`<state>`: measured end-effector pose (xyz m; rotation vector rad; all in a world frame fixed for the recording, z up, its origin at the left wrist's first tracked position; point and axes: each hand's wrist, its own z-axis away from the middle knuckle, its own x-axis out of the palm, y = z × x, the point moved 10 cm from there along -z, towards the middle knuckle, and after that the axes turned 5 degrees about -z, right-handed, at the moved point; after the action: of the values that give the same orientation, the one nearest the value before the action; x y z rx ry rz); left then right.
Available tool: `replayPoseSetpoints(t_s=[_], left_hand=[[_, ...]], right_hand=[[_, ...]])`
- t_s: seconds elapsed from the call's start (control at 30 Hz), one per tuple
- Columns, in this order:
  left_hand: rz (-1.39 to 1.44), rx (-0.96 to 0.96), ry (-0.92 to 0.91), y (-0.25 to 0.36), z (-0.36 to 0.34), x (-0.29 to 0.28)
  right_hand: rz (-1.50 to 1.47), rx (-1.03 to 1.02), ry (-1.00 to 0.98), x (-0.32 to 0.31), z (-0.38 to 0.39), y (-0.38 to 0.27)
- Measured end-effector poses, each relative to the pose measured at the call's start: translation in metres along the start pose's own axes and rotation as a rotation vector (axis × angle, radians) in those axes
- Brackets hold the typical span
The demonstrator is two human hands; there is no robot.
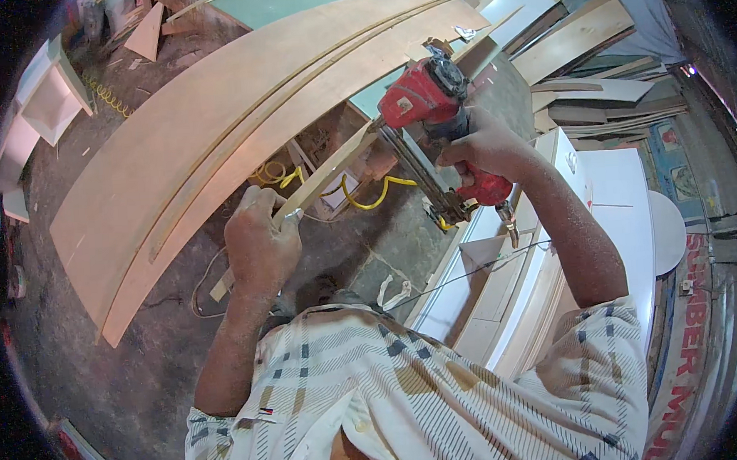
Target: The person secures a thin wood strip to the edge of a larger wood panel using a pneumatic nail gun, then wipes the surface of the panel with a hand.
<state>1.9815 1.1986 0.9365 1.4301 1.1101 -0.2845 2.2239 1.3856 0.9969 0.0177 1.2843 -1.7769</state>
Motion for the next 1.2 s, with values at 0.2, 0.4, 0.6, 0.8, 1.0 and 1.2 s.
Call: replayPoseSetpoints(t_s=[0.2,0.4,0.6,0.8,1.0,1.2], left_hand=[[0.033,0.001,-0.002,-0.002,0.000,-0.002],[0.015,0.001,-0.010,0.001,-0.001,-0.002],[0.017,0.069,0.039,0.002,0.001,-0.008],[-0.057,0.069,-0.055,-0.008,0.018,-0.025],[-0.074,0.033,-0.102,-0.018,0.028,-0.035],[-0.041,0.092,-0.050,-0.017,0.031,-0.034]], right_hand=[[-0.022,0.049,0.031,0.003,-0.002,0.006],[-0.003,0.037,0.052,0.005,0.003,-0.001],[0.084,0.019,0.049,0.000,0.000,-0.002],[0.044,-0.018,0.062,0.008,0.007,-0.008],[0.095,-0.043,0.080,0.004,0.006,-0.006],[0.081,-0.044,0.070,0.019,0.022,-0.017]])
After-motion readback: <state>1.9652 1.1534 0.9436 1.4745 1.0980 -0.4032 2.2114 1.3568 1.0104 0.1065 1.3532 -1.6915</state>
